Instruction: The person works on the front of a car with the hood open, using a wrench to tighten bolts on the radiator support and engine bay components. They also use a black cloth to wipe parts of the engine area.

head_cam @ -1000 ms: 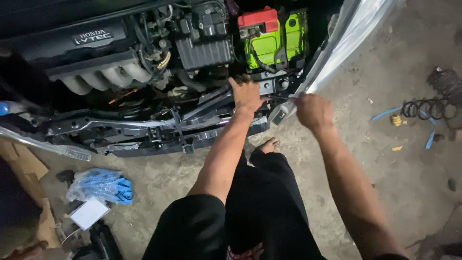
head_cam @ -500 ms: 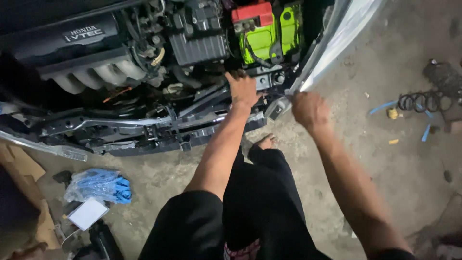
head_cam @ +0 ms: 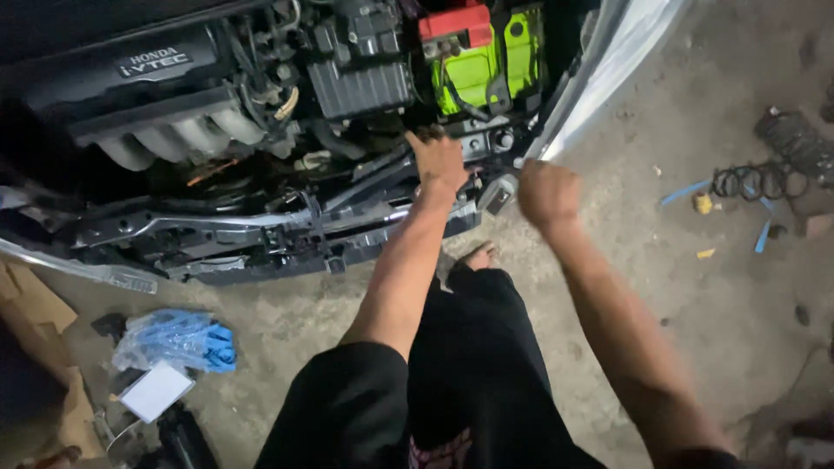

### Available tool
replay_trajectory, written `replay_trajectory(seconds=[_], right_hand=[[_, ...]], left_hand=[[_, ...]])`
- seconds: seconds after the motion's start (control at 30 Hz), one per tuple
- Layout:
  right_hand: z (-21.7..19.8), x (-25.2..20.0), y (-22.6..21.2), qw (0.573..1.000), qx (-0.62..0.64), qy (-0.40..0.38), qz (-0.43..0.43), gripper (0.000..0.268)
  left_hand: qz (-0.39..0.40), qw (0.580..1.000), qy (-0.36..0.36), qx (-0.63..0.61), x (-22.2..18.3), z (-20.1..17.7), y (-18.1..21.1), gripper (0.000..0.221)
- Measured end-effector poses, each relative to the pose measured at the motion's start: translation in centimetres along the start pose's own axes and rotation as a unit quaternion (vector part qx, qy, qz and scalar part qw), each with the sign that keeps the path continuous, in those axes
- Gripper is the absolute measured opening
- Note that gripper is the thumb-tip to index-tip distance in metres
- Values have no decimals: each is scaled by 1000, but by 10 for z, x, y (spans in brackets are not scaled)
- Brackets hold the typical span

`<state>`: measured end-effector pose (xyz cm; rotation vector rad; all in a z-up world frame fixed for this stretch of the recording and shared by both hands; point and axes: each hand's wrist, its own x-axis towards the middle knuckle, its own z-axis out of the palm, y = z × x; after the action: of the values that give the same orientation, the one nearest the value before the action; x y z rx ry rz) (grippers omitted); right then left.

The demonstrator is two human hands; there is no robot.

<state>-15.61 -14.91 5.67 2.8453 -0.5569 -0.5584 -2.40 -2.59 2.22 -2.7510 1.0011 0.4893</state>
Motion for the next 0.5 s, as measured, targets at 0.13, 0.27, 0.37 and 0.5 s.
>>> replay_trajectory(seconds=[0.13,0.27,0.37,0.5], right_hand=[[-1,-25,6,984,128,-114,55,24],[-1,-47,-41,939,285,-185,51,31],[-35,-73,-73,865,452,-215,31,36],[-38,-71,-134,754,620,-210,43,43]], left_hand=[[0,998,-23,-57,-5,2,-22,54],[21,954,-11,-300,-12,-14,-101,39],[37,922,131,-363,-58,2,-161,34],[-109,893,366,-239,-111,56,-261,21]])
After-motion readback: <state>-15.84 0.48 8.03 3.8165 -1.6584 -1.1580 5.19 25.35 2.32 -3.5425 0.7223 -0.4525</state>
